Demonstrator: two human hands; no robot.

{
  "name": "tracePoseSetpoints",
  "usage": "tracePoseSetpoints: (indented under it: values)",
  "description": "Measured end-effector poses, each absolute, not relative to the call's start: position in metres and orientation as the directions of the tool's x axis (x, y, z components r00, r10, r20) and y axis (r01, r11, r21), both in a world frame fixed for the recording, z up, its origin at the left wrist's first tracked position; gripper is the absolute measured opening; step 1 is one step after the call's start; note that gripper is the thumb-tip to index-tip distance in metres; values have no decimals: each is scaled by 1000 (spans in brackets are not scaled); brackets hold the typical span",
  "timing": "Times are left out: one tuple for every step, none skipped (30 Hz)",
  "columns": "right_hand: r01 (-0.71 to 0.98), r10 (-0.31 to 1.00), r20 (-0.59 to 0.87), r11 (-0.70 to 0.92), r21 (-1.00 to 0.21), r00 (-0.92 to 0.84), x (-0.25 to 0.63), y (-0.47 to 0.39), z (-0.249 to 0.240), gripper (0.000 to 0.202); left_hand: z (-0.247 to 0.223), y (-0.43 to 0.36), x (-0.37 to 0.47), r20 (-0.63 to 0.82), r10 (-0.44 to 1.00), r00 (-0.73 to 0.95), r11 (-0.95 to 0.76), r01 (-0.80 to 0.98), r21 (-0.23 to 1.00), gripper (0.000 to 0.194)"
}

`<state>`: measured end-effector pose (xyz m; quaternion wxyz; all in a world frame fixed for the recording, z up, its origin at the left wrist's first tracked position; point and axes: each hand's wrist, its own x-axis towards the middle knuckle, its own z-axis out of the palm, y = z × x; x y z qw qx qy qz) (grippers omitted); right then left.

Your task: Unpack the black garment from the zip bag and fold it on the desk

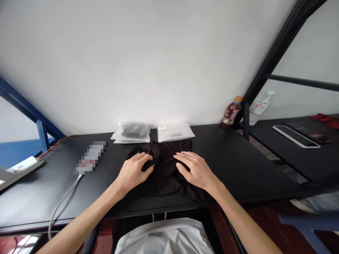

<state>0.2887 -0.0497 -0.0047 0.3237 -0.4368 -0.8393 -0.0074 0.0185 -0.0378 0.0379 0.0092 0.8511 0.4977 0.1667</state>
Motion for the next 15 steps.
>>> tracePoseSetpoints:
  values:
    - [755, 732, 544, 607, -246, -411, 287, -49, -9, 32, 38, -37, 18, 255, 868, 426, -479, 854, 203, 9]
    - [768, 732, 539, 601, -223, -416, 286, -48, -13, 31, 40, -36, 17, 241, 890, 388, -440, 870, 222, 9]
    - [774, 730, 537, 599, -205, -423, 286, -47, -17, 31, 42, -35, 16, 229, 912, 340, -391, 889, 238, 10]
    - [776, 727, 538, 600, -194, -428, 286, -46, -21, 30, 45, -34, 14, 220, 933, 286, -337, 908, 249, 11]
    - [775, 723, 540, 603, -190, -430, 287, -46, -23, 30, 48, -32, 11, 211, 950, 229, -280, 926, 254, 12]
    - [773, 720, 544, 606, -189, -431, 289, -45, -25, 30, 52, -31, 8, 201, 964, 174, -223, 942, 253, 13]
    - [771, 717, 549, 608, -189, -431, 290, -45, -26, 30, 55, -29, 4, 191, 974, 123, -168, 954, 246, 15]
    - [770, 714, 552, 610, -189, -430, 292, -44, -26, 29, 58, -28, -1, 180, 981, 77, -119, 965, 234, 19]
    - [768, 713, 554, 611, -190, -431, 293, -44, -25, 29, 61, -26, -6, 166, 985, 42, -78, 973, 216, 22]
    - [767, 712, 554, 613, -190, -431, 294, -44, -25, 30, 62, -24, -11, 147, 989, 17, -45, 981, 190, 25]
    - [766, 714, 552, 613, -193, -431, 295, -44, -24, 30, 62, -23, -16, 121, 993, 3, -23, 987, 160, 28]
    - [766, 717, 549, 611, -198, -430, 295, -43, -23, 31, 61, -22, -22, 93, 996, -1, -11, 991, 131, 29]
    - [766, 721, 545, 609, -206, -427, 295, -43, -23, 32, 60, -21, -27, 65, 998, 4, -11, 994, 109, 31]
    - [766, 728, 541, 605, -216, -422, 295, -43, -22, 33, 57, -21, -32, 43, 999, 14, -19, 995, 101, 32]
    - [766, 735, 536, 601, -230, -416, 296, -43, -22, 34, 54, -20, -37, 32, 999, 27, -30, 994, 107, 32]
